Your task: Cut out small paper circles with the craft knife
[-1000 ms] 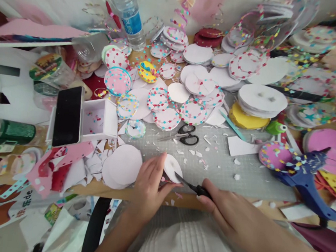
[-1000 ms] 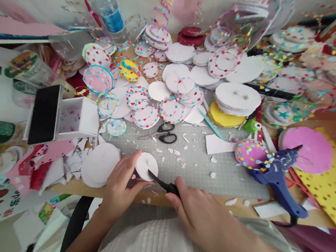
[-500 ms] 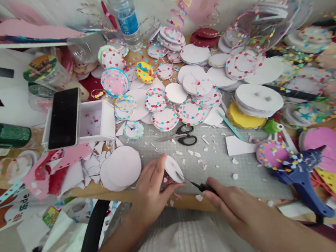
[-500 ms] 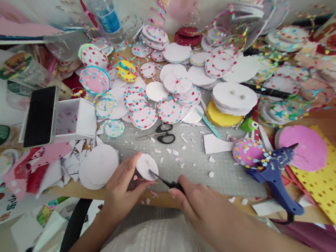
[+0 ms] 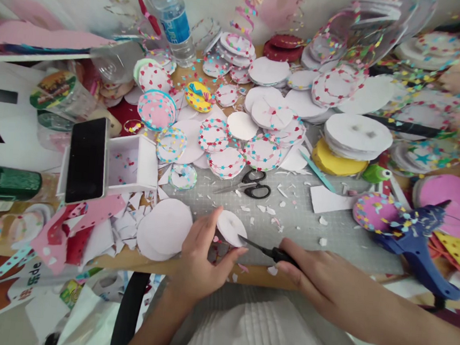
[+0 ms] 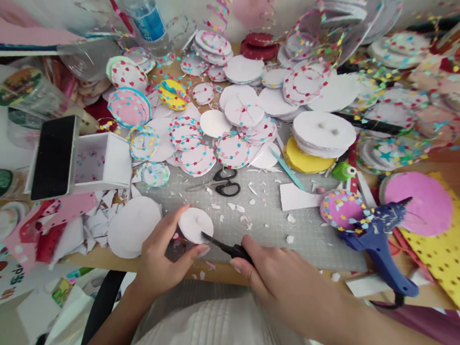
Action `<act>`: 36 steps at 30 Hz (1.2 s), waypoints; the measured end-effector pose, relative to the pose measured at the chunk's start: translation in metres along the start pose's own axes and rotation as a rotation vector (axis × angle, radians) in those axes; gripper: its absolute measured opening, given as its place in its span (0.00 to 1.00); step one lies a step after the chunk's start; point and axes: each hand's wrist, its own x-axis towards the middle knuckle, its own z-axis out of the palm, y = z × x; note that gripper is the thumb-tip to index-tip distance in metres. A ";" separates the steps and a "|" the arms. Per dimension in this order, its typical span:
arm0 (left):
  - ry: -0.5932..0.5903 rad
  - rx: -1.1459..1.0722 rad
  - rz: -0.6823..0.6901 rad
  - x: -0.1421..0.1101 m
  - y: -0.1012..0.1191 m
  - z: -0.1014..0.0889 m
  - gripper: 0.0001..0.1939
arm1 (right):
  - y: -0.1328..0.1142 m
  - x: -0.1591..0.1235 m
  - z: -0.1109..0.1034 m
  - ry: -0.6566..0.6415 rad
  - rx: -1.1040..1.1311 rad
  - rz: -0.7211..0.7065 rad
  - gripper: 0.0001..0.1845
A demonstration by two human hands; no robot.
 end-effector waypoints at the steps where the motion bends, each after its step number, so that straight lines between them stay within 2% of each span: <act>1: -0.004 -0.004 0.001 0.000 0.000 -0.001 0.34 | 0.000 0.001 0.000 -0.010 -0.007 -0.006 0.23; 8: -0.050 -0.051 -0.032 0.001 -0.001 -0.004 0.34 | -0.001 0.008 -0.003 -0.116 -0.031 -0.006 0.23; 13: -0.040 -0.093 -0.053 0.004 -0.002 -0.006 0.31 | -0.003 0.014 -0.001 -0.165 -0.023 -0.017 0.21; 19: -0.030 -0.088 -0.066 0.006 -0.004 -0.006 0.30 | -0.006 0.016 0.005 -0.141 -0.065 -0.014 0.16; 28: 0.016 -0.036 -0.039 0.004 -0.004 -0.002 0.30 | -0.012 0.018 0.005 -0.153 -0.091 0.050 0.15; 36: 0.064 0.015 -0.024 0.003 -0.002 0.001 0.30 | -0.006 0.024 0.007 -0.135 -0.085 0.032 0.14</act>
